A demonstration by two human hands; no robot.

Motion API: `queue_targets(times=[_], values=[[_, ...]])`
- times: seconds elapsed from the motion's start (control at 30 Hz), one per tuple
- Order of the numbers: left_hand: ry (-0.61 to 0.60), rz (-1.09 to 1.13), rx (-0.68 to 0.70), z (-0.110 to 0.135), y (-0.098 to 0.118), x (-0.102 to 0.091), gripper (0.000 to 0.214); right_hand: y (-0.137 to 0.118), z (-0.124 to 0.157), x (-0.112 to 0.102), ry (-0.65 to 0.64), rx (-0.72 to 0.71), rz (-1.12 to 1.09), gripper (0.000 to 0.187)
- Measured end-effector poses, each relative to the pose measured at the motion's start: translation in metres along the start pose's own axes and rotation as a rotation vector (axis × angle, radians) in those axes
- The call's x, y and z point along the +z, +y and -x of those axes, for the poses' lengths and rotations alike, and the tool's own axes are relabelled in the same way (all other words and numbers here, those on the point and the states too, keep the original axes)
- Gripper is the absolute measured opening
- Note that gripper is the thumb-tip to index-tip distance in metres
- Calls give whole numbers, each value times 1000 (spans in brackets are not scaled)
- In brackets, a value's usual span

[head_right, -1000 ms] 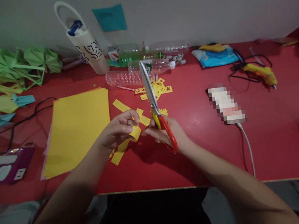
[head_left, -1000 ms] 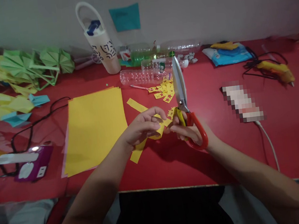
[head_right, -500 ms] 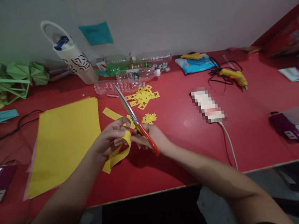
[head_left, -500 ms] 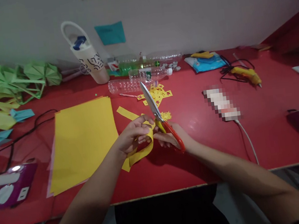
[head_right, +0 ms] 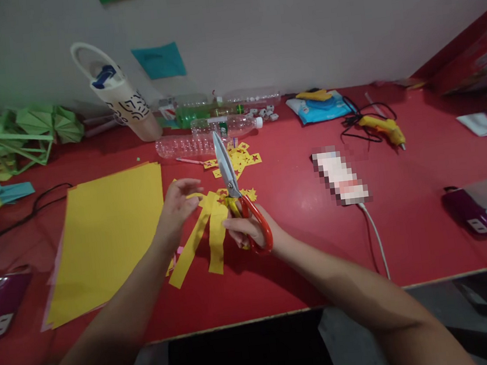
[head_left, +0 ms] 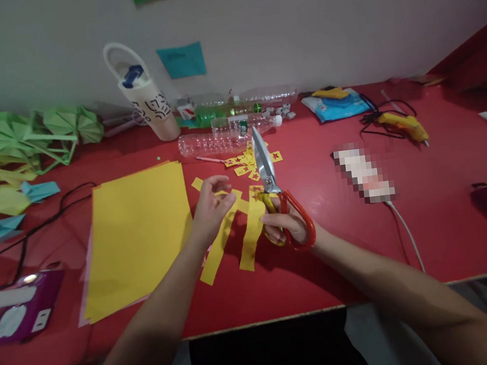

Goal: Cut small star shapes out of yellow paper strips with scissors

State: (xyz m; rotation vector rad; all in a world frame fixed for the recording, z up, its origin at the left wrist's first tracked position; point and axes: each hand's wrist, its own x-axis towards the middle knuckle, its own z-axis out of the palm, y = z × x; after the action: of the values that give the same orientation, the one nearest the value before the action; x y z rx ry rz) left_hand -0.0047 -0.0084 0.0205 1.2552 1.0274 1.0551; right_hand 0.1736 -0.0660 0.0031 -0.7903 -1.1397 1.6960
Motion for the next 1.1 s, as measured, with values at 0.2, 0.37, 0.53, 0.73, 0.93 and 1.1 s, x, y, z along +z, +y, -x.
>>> queue_targets(times=[0.2,0.37,0.53,0.73,0.93,1.1], values=[[-349,-139,-135,8,10,4,20,0,0,-3,123,46,182,35],[-386,-89,-112,13,3,11,17,-4,-1,1,214,93,284,38],[-140,4,-106,8,-1,9,19,-17,4,-5,239,150,422,45],[99,203,-5,4,1,2,18,-25,10,-15,80,111,745,53],[173,184,48,4,5,-1,15,-25,15,-14,-42,217,804,58],[171,121,64,6,9,2,14,-32,14,-9,-92,276,779,62]])
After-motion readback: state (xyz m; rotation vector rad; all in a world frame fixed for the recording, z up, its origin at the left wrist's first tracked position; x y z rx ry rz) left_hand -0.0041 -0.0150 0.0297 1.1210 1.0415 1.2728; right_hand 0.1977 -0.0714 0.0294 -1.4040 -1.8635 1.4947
